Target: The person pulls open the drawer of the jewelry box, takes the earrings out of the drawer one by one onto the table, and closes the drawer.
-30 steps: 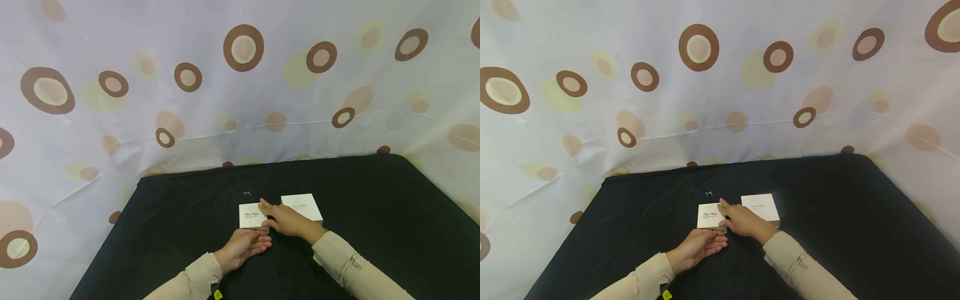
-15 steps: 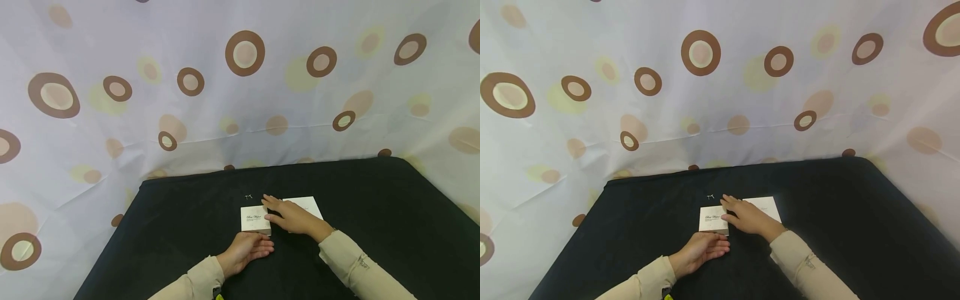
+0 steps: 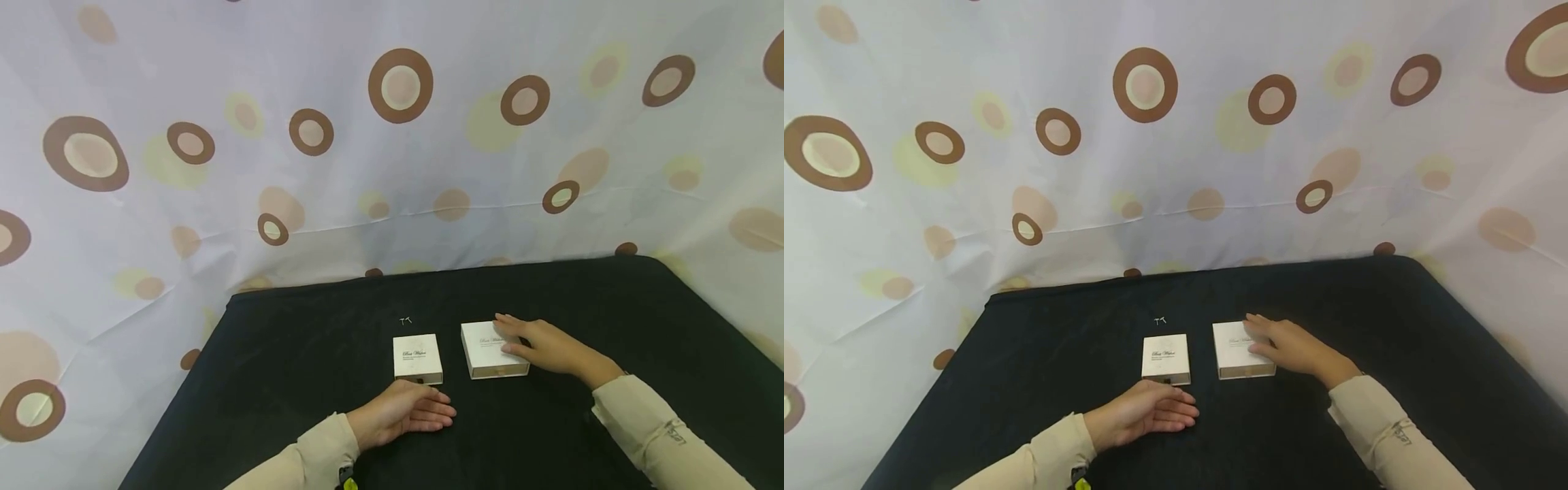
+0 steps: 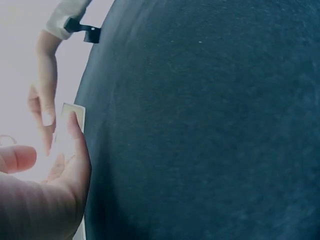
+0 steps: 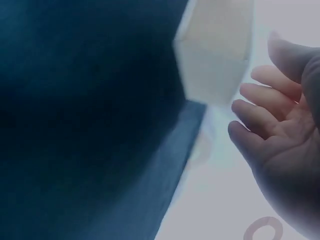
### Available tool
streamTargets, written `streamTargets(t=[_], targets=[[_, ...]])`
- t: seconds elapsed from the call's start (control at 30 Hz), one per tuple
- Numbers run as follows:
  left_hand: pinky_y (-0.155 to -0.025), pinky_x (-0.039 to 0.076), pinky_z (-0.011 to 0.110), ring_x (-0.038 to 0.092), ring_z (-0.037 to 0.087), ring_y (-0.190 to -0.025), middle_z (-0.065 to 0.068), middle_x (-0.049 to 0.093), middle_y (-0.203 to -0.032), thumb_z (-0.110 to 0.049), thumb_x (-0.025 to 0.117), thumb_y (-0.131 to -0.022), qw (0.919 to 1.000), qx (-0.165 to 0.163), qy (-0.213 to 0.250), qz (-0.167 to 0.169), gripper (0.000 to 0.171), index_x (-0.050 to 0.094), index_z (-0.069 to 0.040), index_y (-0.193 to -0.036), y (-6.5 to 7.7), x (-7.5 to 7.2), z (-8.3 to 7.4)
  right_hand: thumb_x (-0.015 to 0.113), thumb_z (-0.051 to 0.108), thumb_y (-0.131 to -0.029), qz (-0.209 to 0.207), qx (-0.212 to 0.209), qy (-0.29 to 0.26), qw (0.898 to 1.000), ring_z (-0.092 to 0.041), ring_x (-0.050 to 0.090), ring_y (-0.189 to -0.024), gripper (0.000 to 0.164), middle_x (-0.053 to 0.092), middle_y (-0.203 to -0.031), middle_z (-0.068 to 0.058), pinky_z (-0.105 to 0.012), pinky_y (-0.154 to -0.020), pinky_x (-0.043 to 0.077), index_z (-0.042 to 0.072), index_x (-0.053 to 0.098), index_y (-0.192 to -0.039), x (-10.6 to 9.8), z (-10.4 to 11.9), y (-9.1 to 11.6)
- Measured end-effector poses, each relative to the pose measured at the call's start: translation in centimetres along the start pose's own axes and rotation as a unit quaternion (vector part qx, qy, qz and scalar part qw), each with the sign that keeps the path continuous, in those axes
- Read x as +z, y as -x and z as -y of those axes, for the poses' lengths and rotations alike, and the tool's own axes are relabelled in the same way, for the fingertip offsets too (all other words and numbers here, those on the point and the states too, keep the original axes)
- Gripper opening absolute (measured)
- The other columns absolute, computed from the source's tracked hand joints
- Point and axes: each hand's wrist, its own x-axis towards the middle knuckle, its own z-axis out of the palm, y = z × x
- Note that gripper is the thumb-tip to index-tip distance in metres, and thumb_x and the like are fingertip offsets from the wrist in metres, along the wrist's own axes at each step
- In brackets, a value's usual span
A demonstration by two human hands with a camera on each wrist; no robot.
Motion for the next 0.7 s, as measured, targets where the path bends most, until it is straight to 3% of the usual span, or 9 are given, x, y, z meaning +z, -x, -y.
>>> streamTargets(t=[0.4,0.7], targets=[[-0.085,0.054,0.032,0.068,0.02,-0.098,0.018,0.068,-0.112,-0.018,0.041,-0.102,0.9975,0.012,-0.038,0.058,0.038,0.057,0.008,-0.123,0.4,1.5,-1.6,0.053,0.026,-0.099,0.008,0.005,0.01,1.0,-0.042,0.031,-0.136,0.054,0.031,-0.15,-0.025,-0.056,-0.104,0.032,-0.007,0.04,-0.14,1.0,-1.4,1.2],[-0.087,0.053,0.032,0.067,0.021,-0.101,0.018,0.068,-0.112,-0.017,0.045,-0.099,0.9966,0.013,-0.039,0.072,0.036,0.058,0.007,-0.123,-0.6,3.4,-2.7,0.05,0.029,-0.1,0.019,0.009,-0.005,1.0,-0.043,0.027,-0.138,0.056,0.027,-0.151,-0.025,-0.057,-0.106,0.029,-0.006,0.037,-0.142,1.2,-1.6,1.0]])
